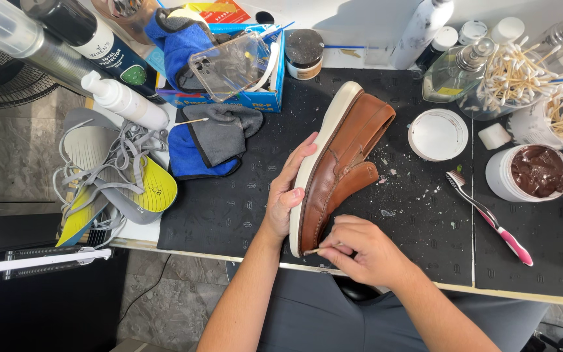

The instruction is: The person cleans a brown leather loafer by applying a dark substance with fingers, then using a toothbrush and cotton swab to clean the upper and sole edges. The person also uses a large brush and a small black brush to scrub the white midsole and sole.

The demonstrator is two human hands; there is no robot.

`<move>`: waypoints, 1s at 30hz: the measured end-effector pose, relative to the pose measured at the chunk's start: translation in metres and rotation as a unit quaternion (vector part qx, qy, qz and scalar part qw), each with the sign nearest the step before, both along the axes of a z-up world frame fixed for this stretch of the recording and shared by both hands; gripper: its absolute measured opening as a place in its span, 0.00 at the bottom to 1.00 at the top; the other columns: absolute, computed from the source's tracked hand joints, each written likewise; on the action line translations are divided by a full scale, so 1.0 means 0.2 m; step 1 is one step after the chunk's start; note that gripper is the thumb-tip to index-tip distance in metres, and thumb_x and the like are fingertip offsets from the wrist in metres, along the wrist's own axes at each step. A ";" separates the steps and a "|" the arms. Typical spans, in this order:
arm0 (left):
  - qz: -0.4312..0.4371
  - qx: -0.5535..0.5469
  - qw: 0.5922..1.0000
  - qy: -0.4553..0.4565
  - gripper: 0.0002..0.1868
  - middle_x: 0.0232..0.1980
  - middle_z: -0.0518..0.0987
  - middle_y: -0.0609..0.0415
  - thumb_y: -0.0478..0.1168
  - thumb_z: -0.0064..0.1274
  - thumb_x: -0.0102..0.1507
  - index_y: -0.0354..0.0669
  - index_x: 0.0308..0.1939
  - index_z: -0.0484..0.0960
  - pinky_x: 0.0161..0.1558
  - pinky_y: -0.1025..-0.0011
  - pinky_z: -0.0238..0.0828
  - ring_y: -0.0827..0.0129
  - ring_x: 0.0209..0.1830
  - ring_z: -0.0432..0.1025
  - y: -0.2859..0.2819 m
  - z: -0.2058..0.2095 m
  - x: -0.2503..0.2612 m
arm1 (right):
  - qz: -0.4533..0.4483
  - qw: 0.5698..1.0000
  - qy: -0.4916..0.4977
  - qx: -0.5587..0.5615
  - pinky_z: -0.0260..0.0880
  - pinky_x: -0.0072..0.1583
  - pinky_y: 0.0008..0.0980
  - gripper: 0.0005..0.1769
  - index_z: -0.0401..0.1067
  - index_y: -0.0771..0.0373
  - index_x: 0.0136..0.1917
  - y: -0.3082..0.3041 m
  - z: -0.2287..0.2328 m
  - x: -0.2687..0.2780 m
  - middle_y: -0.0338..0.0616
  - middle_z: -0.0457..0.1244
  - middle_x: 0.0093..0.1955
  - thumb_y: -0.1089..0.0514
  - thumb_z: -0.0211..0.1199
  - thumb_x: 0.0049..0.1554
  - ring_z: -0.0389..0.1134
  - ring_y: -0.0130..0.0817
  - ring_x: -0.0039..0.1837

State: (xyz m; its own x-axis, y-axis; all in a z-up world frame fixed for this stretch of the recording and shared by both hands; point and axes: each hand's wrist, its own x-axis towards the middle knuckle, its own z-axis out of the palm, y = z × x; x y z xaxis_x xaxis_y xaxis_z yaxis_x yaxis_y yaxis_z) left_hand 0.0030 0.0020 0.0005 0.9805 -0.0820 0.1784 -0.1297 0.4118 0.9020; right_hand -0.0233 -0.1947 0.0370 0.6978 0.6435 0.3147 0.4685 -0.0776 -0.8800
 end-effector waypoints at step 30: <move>-0.056 -0.336 0.932 0.123 0.50 0.84 0.53 0.43 0.49 0.52 0.58 0.43 0.82 0.50 0.80 0.52 0.46 0.50 0.83 0.50 0.06 0.12 -0.18 | -0.215 0.957 0.081 0.176 0.69 0.58 0.27 0.08 0.69 0.70 0.56 -0.22 -0.14 -0.21 0.48 0.60 0.57 0.72 0.56 0.63 0.65 0.29 0.56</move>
